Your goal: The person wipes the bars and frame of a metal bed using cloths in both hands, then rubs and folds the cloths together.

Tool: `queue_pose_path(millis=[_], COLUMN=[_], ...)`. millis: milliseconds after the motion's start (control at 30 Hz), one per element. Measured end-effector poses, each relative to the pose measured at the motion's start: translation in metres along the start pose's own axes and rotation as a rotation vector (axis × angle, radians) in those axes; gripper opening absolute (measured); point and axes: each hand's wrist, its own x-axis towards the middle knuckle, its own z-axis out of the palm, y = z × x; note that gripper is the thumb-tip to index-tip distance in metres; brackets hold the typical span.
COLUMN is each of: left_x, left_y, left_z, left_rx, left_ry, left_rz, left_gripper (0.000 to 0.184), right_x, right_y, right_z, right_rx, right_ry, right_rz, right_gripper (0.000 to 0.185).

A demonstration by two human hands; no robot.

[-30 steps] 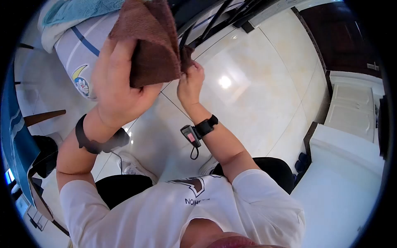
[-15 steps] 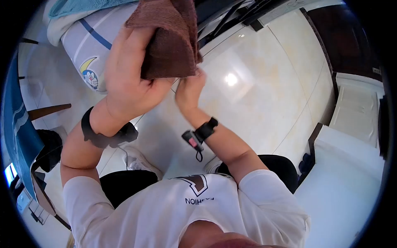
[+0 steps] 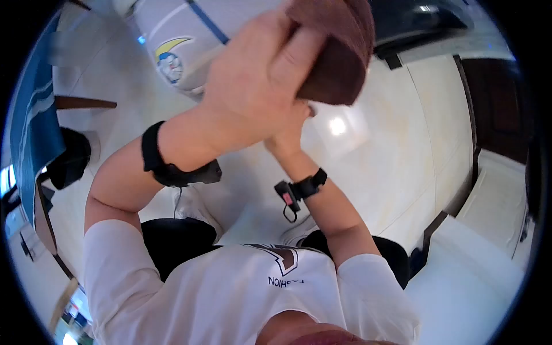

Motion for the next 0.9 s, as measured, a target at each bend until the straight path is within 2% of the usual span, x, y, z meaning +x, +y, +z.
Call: queue_pose_path(millis=[33, 67, 100, 133, 200, 233, 333, 433, 467, 533, 567, 633, 667, 700, 767, 800, 900], left_x=[-0.004, -0.012, -0.026, -0.043, -0.097, -0.135, -0.237, -0.256, -0.245, -0.243, -0.245, -0.236, -0.245, -0.237, -0.230, -0.228, -0.239], left_y=[0.000, -0.004, -0.008, -0.012, -0.028, -0.040, -0.066, -0.036, -0.021, -0.018, -0.010, -0.006, -0.006, 0.002, 0.017, 0.019, 0.015], left_z=[0.001, 0.001, 0.000, 0.001, 0.008, 0.021, 0.065, 0.092, 0.092, 0.104, 0.111, 0.124, 0.139, 0.148, 0.166, 0.166, 0.168], left_rx=[-0.032, -0.009, 0.008, 0.022, 0.050, 0.060, 0.126, 0.123, 0.147, 0.174, 0.184, 0.398, 0.273, 0.287, 0.235, 0.160, 0.071], left_ry=[0.100, 0.101, 0.114, 0.108, -0.014, -0.068, -0.262, -0.215, -0.130, 0.006, 0.009, 0.077, 0.141, 0.145, 0.333, 0.361, 0.373], left_rz=[0.037, 0.067, 0.063, 0.065, 0.126, 0.141, 0.275, 0.087, 0.023, -0.159, -0.173, -0.142, -0.290, -0.293, -0.682, -0.753, -0.874], left_gripper=[0.067, 0.064, 0.064, 0.060, 0.051, 0.049, 0.043, 0.044, 0.044, 0.042, 0.042, 0.045, 0.041, 0.041, 0.042, 0.045, 0.055], right_x=[0.004, 0.008, 0.013, 0.018, 0.031, 0.046, 0.072, 0.078, 0.075, 0.073, 0.068, 0.068, 0.068, 0.071, 0.071, 0.074, 0.068], right_y=[-0.019, -0.038, -0.041, -0.025, 0.020, 0.004, -0.023, -0.019, -0.026, -0.042, -0.050, -0.048, -0.046, -0.051, -0.055, -0.052, -0.049], right_z=[-0.009, -0.020, -0.026, -0.030, -0.042, -0.077, -0.139, -0.139, -0.131, -0.111, -0.115, -0.115, -0.108, -0.117, -0.122, -0.124, -0.121], right_rx=[0.011, 0.465, 0.679, 0.676, 0.555, 0.950, 1.313, 1.445, 1.558, 1.540, 1.528, 1.565, 1.591, 1.597, 1.627, 1.666, 1.656], right_ry=[-0.008, 0.053, 0.046, -0.061, -0.320, -0.503, -0.486, -0.515, -0.495, -0.495, -0.445, -0.499, -0.534, -0.547, -0.459, -0.553, -0.506], right_rz=[-0.024, 0.055, 0.079, 0.062, -0.018, 0.352, 0.280, 0.173, 0.131, 0.194, 0.244, 0.186, 0.135, 0.127, 0.234, 0.167, 0.218], right_gripper=[0.031, 0.031, 0.032, 0.032, 0.033, 0.034, 0.044, 0.061, 0.054, 0.060, 0.065, 0.066, 0.067, 0.067, 0.069, 0.067, 0.067])
